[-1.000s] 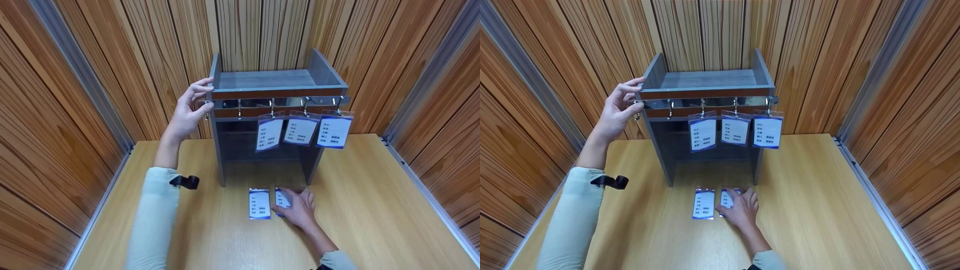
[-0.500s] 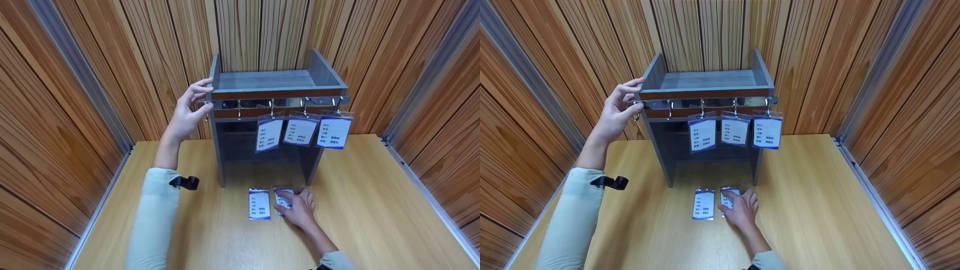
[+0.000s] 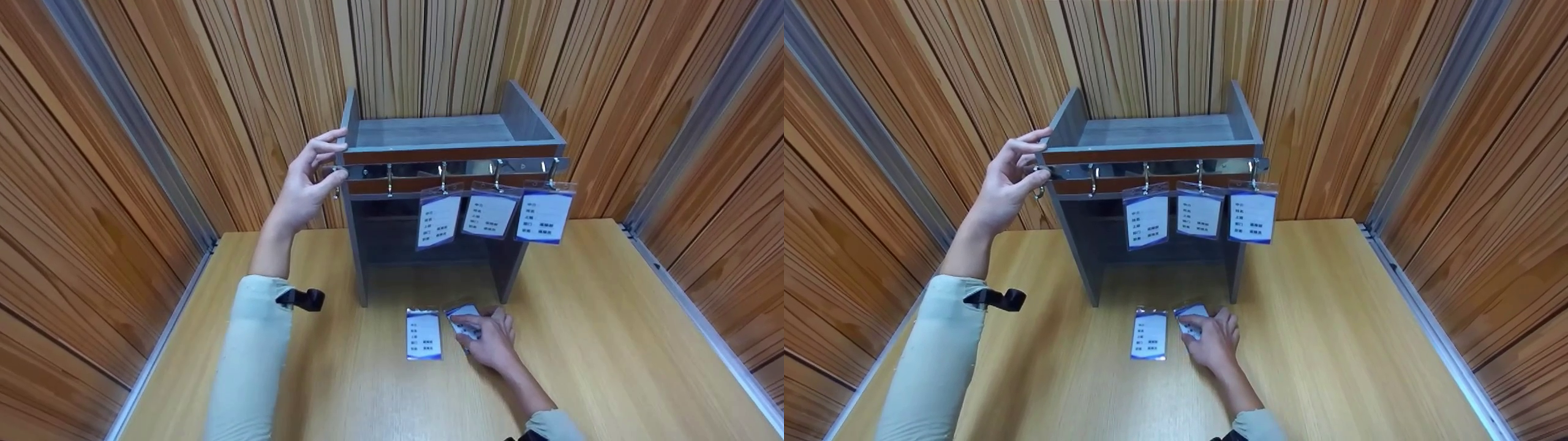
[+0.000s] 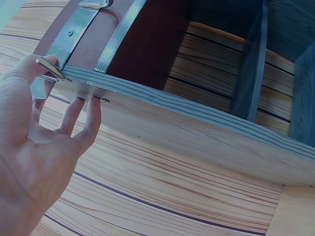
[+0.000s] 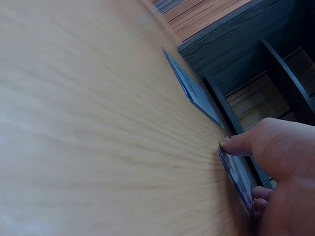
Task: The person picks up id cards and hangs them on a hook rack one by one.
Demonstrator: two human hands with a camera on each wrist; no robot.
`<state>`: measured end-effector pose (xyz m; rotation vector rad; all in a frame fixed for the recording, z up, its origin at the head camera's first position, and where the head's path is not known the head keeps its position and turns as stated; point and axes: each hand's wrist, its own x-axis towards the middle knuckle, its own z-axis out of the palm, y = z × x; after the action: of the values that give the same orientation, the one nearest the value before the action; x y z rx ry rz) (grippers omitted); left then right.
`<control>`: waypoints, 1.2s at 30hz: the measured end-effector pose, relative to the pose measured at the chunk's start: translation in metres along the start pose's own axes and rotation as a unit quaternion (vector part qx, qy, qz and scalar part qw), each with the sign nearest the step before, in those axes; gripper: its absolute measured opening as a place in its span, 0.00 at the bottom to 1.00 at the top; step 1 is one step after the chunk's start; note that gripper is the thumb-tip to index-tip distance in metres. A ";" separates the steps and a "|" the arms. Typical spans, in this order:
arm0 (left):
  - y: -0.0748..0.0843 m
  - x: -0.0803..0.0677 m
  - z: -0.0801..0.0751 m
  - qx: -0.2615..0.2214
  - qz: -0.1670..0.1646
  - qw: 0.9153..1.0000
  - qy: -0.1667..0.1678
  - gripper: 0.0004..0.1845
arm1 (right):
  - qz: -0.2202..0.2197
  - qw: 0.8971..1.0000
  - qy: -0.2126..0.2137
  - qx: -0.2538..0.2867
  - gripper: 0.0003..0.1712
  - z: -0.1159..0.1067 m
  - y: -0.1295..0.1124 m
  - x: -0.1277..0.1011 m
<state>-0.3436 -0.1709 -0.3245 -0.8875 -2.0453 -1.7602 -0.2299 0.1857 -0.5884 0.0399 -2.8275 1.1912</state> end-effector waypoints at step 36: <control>0.000 0.001 -0.001 0.000 0.002 1.000 -0.002 0.18 | 0.006 1.000 0.002 -0.003 0.30 0.002 -0.003 0.005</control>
<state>-0.3443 -0.1712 -0.3235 -0.8944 -2.0439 -1.7585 -0.2348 0.1824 -0.5868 0.0194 -2.8315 1.1853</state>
